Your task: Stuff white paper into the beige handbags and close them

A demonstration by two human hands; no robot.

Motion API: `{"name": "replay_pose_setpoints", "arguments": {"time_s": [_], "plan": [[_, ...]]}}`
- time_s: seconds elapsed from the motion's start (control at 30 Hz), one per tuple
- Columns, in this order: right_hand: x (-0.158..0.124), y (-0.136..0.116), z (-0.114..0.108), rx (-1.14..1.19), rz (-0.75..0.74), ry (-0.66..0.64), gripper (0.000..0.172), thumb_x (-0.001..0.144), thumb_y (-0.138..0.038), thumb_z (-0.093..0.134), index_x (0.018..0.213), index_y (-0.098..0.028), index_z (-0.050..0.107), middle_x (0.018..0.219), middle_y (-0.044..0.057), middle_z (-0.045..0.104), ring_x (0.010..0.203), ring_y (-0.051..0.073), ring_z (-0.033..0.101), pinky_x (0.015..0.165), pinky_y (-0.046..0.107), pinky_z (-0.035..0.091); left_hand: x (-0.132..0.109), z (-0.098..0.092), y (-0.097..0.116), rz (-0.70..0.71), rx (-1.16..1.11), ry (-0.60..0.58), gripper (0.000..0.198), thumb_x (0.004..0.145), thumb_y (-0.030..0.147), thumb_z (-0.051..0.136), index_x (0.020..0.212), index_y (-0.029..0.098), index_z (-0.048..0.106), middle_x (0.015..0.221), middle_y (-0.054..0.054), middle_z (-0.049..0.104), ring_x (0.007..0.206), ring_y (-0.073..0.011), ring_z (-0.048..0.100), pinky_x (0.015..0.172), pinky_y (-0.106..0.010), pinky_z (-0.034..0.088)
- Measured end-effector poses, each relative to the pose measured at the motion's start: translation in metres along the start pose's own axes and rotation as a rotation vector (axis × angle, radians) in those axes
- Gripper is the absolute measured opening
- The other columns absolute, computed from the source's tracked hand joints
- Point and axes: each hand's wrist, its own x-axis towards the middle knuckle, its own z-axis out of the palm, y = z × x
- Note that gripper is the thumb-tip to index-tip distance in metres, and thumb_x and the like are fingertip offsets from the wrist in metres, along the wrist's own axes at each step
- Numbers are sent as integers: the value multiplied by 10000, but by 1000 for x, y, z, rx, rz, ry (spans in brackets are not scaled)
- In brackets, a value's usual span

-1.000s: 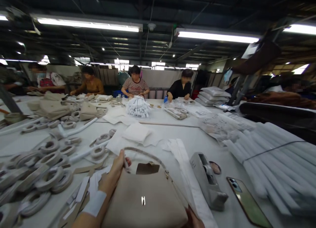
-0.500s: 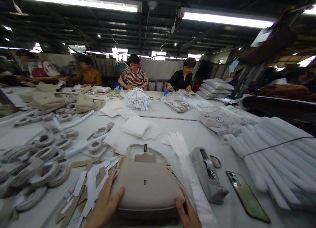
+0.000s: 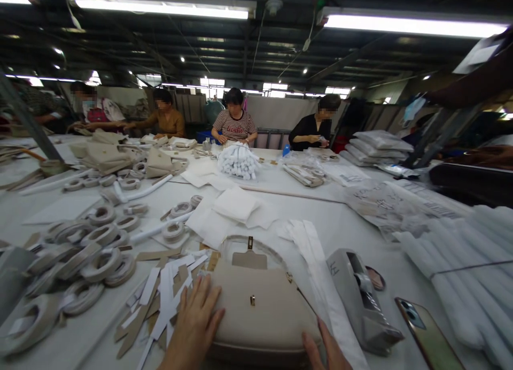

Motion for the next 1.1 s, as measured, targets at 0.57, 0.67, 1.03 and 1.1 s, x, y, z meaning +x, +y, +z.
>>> {"name": "replay_pose_setpoints", "arguments": {"time_s": [0.57,0.67,1.03,1.1], "plan": [[40,-83,18,-198,-542,-819,774,848,-658,456,1444,-179,332,1474,161,362,1370,379,312,1137,623,185,33,-8,56,224,-133,-811,980,754,725,516,1467,106,253,1517,-233,235,1410,-417,185,1136,-662,68],[36,-75,31,-170,-517,-822,795,855,-627,469,1471,-182,237,1528,147,237,1412,376,204,1143,626,139,28,8,52,233,-165,-832,1095,710,781,508,1490,108,137,1535,-250,91,1420,-440,40,1110,-700,20],[33,-35,73,-234,-665,-696,812,845,-657,460,1470,-207,204,1525,151,217,1380,413,264,1098,652,229,11,52,43,285,-96,-757,802,879,453,470,1485,75,105,1514,-264,62,1402,-441,56,1090,-725,153],[35,-21,87,-243,-703,-614,843,811,-667,511,1461,-203,242,1510,162,256,1355,424,312,1084,638,271,7,65,41,307,-73,-701,682,909,310,405,1484,77,122,1513,-257,111,1400,-429,109,1074,-726,218]]}}
